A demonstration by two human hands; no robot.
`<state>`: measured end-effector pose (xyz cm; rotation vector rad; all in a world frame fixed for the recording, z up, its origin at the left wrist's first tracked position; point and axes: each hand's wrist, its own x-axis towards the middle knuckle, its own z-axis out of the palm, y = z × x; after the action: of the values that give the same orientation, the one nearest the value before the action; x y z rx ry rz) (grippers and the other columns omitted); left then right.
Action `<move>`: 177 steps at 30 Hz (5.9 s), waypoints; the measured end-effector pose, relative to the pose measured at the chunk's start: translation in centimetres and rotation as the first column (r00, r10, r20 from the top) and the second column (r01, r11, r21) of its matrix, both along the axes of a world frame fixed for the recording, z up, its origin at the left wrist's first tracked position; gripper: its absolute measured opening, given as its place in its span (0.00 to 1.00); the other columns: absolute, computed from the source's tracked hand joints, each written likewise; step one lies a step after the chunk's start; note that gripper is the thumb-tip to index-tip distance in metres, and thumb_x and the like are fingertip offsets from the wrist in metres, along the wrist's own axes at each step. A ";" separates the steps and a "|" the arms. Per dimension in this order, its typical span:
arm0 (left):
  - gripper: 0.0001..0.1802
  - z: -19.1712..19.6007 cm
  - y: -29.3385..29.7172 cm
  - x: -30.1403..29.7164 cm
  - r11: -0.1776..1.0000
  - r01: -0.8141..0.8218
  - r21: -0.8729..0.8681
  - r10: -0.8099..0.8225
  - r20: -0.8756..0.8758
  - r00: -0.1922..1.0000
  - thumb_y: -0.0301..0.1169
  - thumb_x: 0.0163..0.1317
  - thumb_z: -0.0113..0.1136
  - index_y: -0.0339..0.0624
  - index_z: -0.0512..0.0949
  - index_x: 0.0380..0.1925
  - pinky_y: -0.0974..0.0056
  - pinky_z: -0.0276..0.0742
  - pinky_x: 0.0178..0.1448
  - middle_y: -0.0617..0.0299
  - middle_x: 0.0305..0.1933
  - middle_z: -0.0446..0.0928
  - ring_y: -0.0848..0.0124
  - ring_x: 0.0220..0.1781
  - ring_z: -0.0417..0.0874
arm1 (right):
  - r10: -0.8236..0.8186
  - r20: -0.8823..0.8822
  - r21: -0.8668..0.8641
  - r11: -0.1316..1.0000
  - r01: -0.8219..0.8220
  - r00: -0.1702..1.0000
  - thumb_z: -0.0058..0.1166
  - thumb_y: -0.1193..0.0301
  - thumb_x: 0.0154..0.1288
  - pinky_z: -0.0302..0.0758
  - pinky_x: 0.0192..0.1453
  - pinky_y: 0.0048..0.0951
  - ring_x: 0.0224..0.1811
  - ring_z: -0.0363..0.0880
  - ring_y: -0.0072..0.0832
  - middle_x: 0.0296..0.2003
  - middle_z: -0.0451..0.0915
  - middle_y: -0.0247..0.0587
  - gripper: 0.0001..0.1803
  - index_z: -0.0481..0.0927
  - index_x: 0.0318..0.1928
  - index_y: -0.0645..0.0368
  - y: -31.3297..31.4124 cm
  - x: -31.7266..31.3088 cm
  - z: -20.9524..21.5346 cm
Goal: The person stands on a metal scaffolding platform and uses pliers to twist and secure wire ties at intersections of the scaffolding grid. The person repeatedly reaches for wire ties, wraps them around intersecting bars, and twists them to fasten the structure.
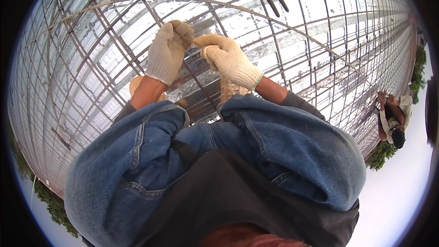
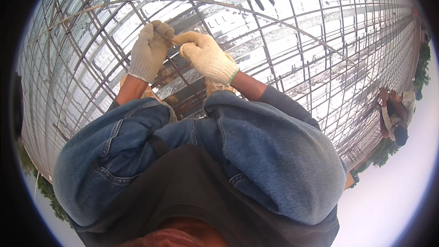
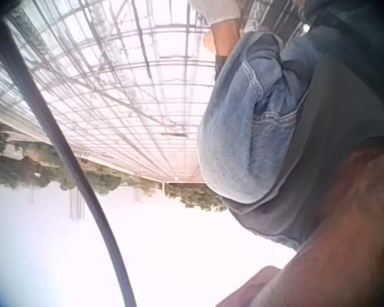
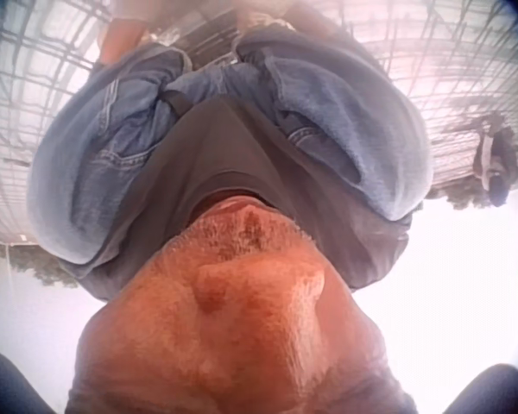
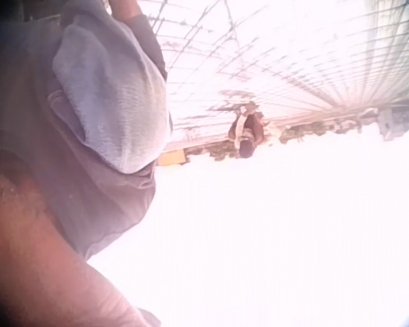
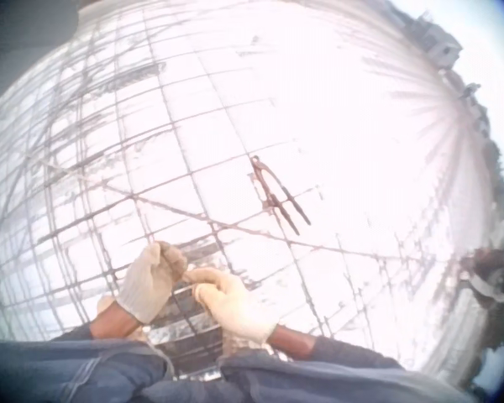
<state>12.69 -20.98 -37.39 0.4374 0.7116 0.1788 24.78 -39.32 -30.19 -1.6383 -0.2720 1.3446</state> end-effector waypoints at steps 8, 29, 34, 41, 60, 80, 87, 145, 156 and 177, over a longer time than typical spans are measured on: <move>0.22 2.5 -0.5 1.5 0.947 0.193 0.258 -0.158 -0.151 0.976 0.45 0.85 0.60 0.40 0.82 0.66 0.52 0.80 0.73 0.52 0.65 0.87 0.62 0.67 0.86 | -0.051 0.219 -0.003 0.999 0.053 0.974 0.57 0.66 0.79 0.82 0.48 0.31 0.40 0.84 0.21 0.38 0.90 0.39 0.24 0.87 0.69 0.61 -0.3 0.3 0.8; 0.25 5.2 5.1 4.1 0.467 0.512 0.721 -0.321 -0.401 0.858 0.42 0.76 0.69 0.37 0.85 0.65 0.66 0.82 0.57 0.60 0.52 0.89 0.74 0.51 0.87 | -0.681 -0.071 -0.219 0.724 0.654 0.729 0.52 0.70 0.89 0.73 0.27 0.19 0.28 0.75 0.13 0.38 0.82 0.32 0.19 0.79 0.71 0.63 -4.8 2.6 -3.0; 0.28 11.2 11.0 6.0 0.003 0.705 0.710 -0.496 -0.610 0.617 0.45 0.76 0.67 0.36 0.85 0.67 0.60 0.85 0.63 0.55 0.53 0.90 0.68 0.55 0.90 | -0.672 -0.374 -0.113 0.717 0.687 0.640 0.49 0.71 0.88 0.77 0.31 0.22 0.32 0.77 0.15 0.41 0.82 0.32 0.21 0.78 0.74 0.63 -3.6 4.0 -5.1; 0.27 15.3 10.9 12.7 -0.421 0.804 0.420 -0.374 -0.888 0.268 0.50 0.74 0.65 0.41 0.88 0.60 0.58 0.86 0.58 0.55 0.48 0.91 0.66 0.51 0.92 | -0.638 -0.631 -0.091 0.626 0.774 0.441 0.48 0.71 0.89 0.78 0.32 0.21 0.33 0.76 0.15 0.41 0.81 0.30 0.18 0.78 0.72 0.60 -3.5 3.8 -7.8; 0.24 0.4 -1.1 17.7 -0.745 0.516 0.423 0.076 -0.715 0.695 0.60 0.69 0.66 0.57 0.97 0.41 0.42 0.71 0.60 0.56 0.39 0.91 0.52 0.50 0.89 | -0.661 -0.519 -0.087 0.672 0.735 0.543 0.50 0.71 0.88 0.78 0.31 0.20 0.30 0.77 0.14 0.39 0.83 0.32 0.22 0.79 0.74 0.64 -2.5 3.2 -7.0; 0.19 0.2 1.3 14.2 -0.436 0.303 0.847 -0.422 -0.490 0.763 0.42 0.66 0.75 0.47 0.95 0.52 0.51 0.78 0.70 0.59 0.53 0.92 0.59 0.60 0.88 | -0.664 -0.259 -0.031 0.731 0.681 0.701 0.52 0.69 0.87 0.79 0.33 0.21 0.32 0.79 0.15 0.43 0.88 0.39 0.26 0.75 0.77 0.72 -0.8 3.1 -2.6; 0.19 -0.4 0.7 13.2 -0.550 0.180 0.816 -0.403 -0.448 0.798 0.44 0.68 0.76 0.56 0.94 0.56 0.49 0.66 0.80 0.64 0.57 0.94 0.63 0.65 0.88 | -0.703 -0.370 0.029 0.644 0.764 0.607 0.50 0.70 0.85 0.88 0.40 0.30 0.45 0.90 0.28 0.47 0.88 0.48 0.26 0.76 0.73 0.75 0.8 2.8 -1.1; 0.28 -4.8 1.0 24.0 -0.625 0.586 0.516 -0.261 -0.845 0.467 0.55 0.61 0.72 0.49 0.95 0.52 0.49 0.89 0.59 0.51 0.55 0.93 0.48 0.54 0.93 | 0.315 0.938 -0.342 0.906 -0.249 -0.142 0.67 0.69 0.65 0.85 0.48 0.45 0.46 0.90 0.40 0.38 0.85 0.39 0.09 0.87 0.46 0.53 -0.1 8.3 -5.5; 0.30 -2.4 2.8 22.9 -0.088 0.769 0.634 -0.639 -0.628 0.445 0.61 0.79 0.59 0.49 0.92 0.58 0.50 0.88 0.58 0.54 0.54 0.93 0.55 0.50 0.92 | 0.499 0.732 -0.672 0.637 -0.377 -0.464 0.69 0.66 0.69 0.87 0.55 0.43 0.53 0.91 0.36 0.46 0.89 0.38 0.11 0.91 0.49 0.52 2.5 10.2 -2.2; 0.44 30.5 17.8 9.7 -0.541 0.810 0.228 0.015 -0.960 0.280 0.44 0.71 0.62 0.28 0.69 0.81 0.52 0.72 0.84 0.34 0.79 0.76 0.48 0.81 0.78 | 0.141 0.855 -0.221 0.970 0.104 0.500 0.66 0.64 0.72 0.87 0.48 0.50 0.40 0.92 0.53 0.34 0.90 0.56 0.14 0.87 0.43 0.65 3.3 8.5 -5.0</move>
<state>22.37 -3.20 -6.87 2.6796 0.6501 -0.7597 33.33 -36.07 -35.18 -2.4534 -0.7441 0.4197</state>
